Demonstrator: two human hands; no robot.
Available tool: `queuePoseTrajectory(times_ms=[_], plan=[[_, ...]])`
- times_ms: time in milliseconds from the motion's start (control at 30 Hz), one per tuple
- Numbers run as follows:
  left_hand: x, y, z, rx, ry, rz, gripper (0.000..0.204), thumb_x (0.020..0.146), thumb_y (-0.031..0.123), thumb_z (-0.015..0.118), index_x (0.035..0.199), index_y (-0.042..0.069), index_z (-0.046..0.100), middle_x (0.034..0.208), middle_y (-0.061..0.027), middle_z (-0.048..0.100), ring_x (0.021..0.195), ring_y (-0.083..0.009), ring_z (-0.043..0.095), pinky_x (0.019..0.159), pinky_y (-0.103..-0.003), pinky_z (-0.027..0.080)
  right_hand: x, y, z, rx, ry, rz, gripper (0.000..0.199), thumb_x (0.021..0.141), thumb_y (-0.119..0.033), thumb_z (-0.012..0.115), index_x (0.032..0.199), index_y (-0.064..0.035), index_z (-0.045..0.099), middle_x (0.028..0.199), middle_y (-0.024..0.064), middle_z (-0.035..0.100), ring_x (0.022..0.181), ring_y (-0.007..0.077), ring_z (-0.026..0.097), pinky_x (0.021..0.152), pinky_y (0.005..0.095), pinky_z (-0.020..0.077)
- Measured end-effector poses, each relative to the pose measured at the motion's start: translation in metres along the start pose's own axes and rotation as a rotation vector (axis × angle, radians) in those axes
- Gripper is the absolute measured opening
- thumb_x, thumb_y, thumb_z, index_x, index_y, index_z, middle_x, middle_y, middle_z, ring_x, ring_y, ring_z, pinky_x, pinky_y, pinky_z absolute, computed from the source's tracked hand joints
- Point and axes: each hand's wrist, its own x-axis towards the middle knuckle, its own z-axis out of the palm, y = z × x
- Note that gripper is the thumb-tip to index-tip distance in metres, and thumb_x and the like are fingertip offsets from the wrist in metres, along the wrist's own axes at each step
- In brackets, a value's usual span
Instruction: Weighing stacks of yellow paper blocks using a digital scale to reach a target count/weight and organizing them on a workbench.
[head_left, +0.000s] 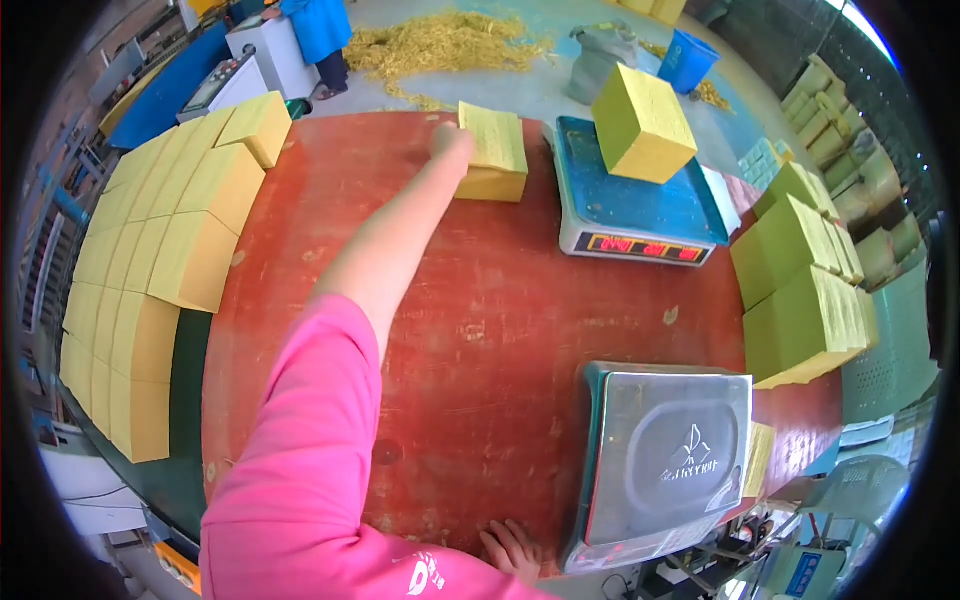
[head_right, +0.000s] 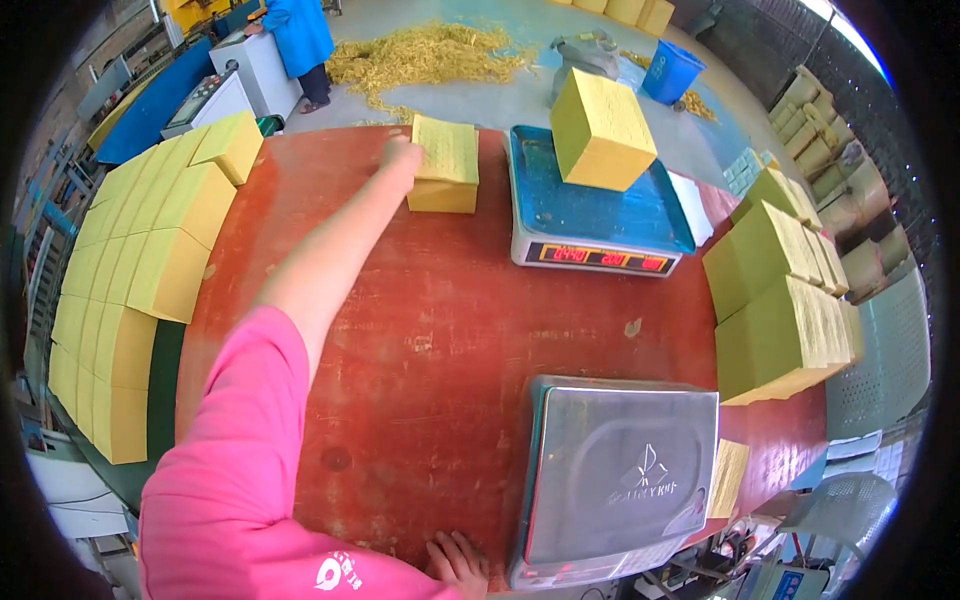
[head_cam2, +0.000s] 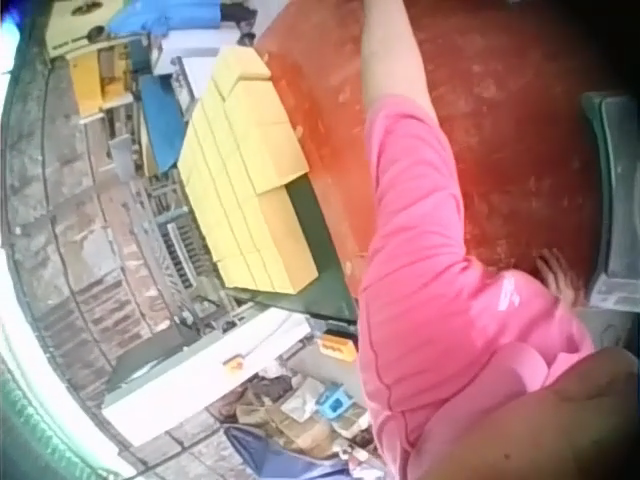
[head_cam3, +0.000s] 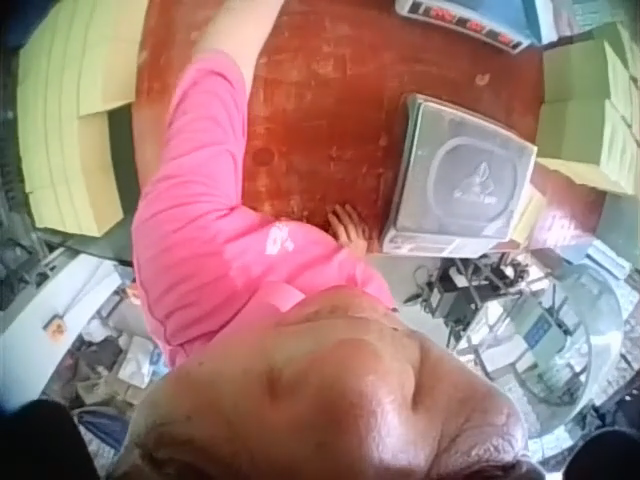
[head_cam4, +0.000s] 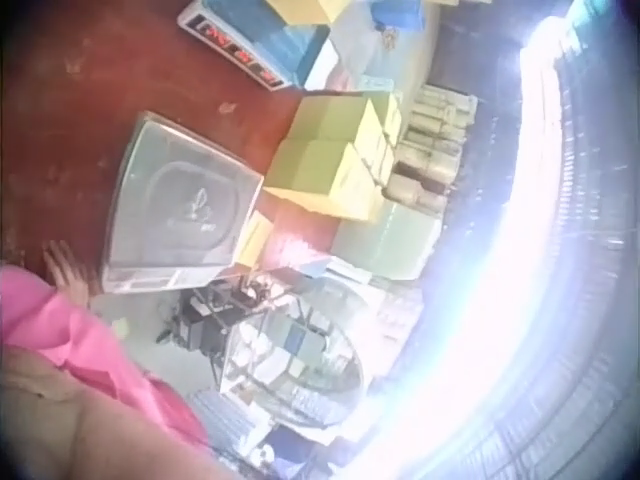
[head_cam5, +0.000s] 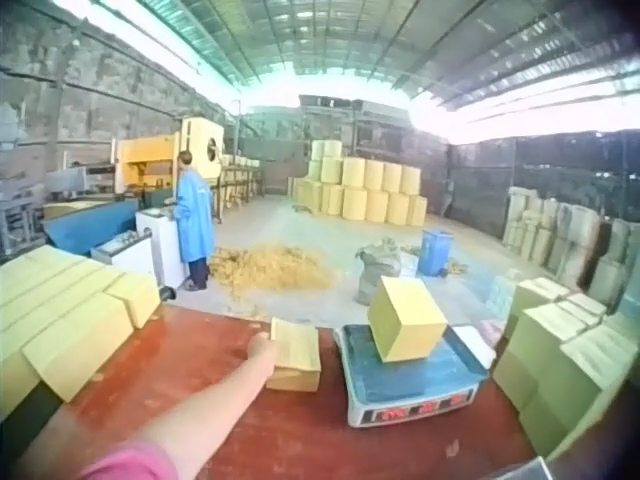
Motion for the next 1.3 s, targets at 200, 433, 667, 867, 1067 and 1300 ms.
queuePoseTrajectory(times_ms=[200, 433, 667, 867, 1067, 1300], plan=[[-0.016, 0.014, -0.001, 0.249, 0.021, 0.094, 0.024, 0.085, 0.01, 0.057, 0.104, 0.0, 0.066, 0.102, -0.0193, 0.069, 0.097, -0.0319, 0.067, 0.077, -0.041, 0.053, 0.006, -0.011, -0.017, 0.031, 0.069, 0.112, 0.054, 0.095, -0.038, 0.038, 0.148, -0.0244, 0.038, 0.157, -0.0048, 0.03, 0.147, 0.0169, 0.023, 0.119, 0.04, 0.0138], [-0.023, 0.019, -0.014, 0.554, 0.109, 0.276, 0.021, 0.083, 0.015, 0.062, 0.098, 0.002, 0.069, 0.099, -0.0187, 0.069, 0.097, -0.033, 0.066, 0.084, -0.043, 0.053, 0.008, -0.008, -0.012, 0.365, 0.111, 0.087, 0.053, 0.097, -0.037, 0.043, 0.146, -0.0173, 0.04, 0.154, 0.0072, 0.033, 0.143, 0.0236, 0.028, 0.117, 0.0397, 0.018], [-0.071, 0.001, -0.075, 0.574, 0.131, 0.394, 0.038, 0.082, 0.016, 0.063, 0.116, 0.001, 0.061, 0.123, -0.0202, 0.057, 0.119, -0.0375, 0.052, 0.1, -0.047, 0.044, 0.025, -0.006, -0.003, -0.303, 0.407, -0.205, 0.033, 0.072, -0.013, 0.066, 0.105, -0.0145, 0.068, 0.119, 0.0056, 0.065, 0.11, 0.0305, 0.062, 0.092, 0.0459, 0.046], [-0.112, -0.004, -0.301, 0.918, 0.317, 0.59, 0.049, 0.083, 0.024, 0.066, 0.124, -0.001, 0.057, 0.138, -0.0229, 0.048, 0.13, -0.0361, 0.044, 0.106, -0.045, 0.04, 0.02, -0.013, 0.006, -0.208, 0.439, -0.128, 0.033, 0.075, -0.009, 0.062, 0.107, -0.0079, 0.066, 0.121, 0.0123, 0.063, 0.113, 0.0365, 0.059, 0.097, 0.0478, 0.0431], [-0.097, -0.03, -0.507, 1.152, 0.699, 0.251, 0.052, 0.092, 0.037, 0.056, 0.127, -0.002, 0.056, 0.134, -0.0243, 0.054, 0.127, -0.0363, 0.048, 0.108, -0.044, 0.038, 0.023, -0.04, -0.005, -0.193, 0.418, -0.145, 0.033, 0.076, -0.007, 0.06, 0.108, -0.0045, 0.065, 0.122, 0.0149, 0.061, 0.116, 0.039, 0.056, 0.099, 0.0485, 0.0414], [-0.075, -0.035, -0.562, 1.013, 0.317, -0.145, 0.059, 0.086, 0.043, 0.063, 0.124, -0.001, 0.058, 0.125, -0.0214, 0.061, 0.11, -0.03, 0.061, 0.091, -0.04, 0.049, 0.025, -0.047, -0.003, -0.258, 0.425, -0.142, 0.03, 0.078, -0.004, 0.058, 0.107, -0.0024, 0.062, 0.121, 0.0173, 0.06, 0.117, 0.0406, 0.055, 0.1, 0.0499, 0.0409]])
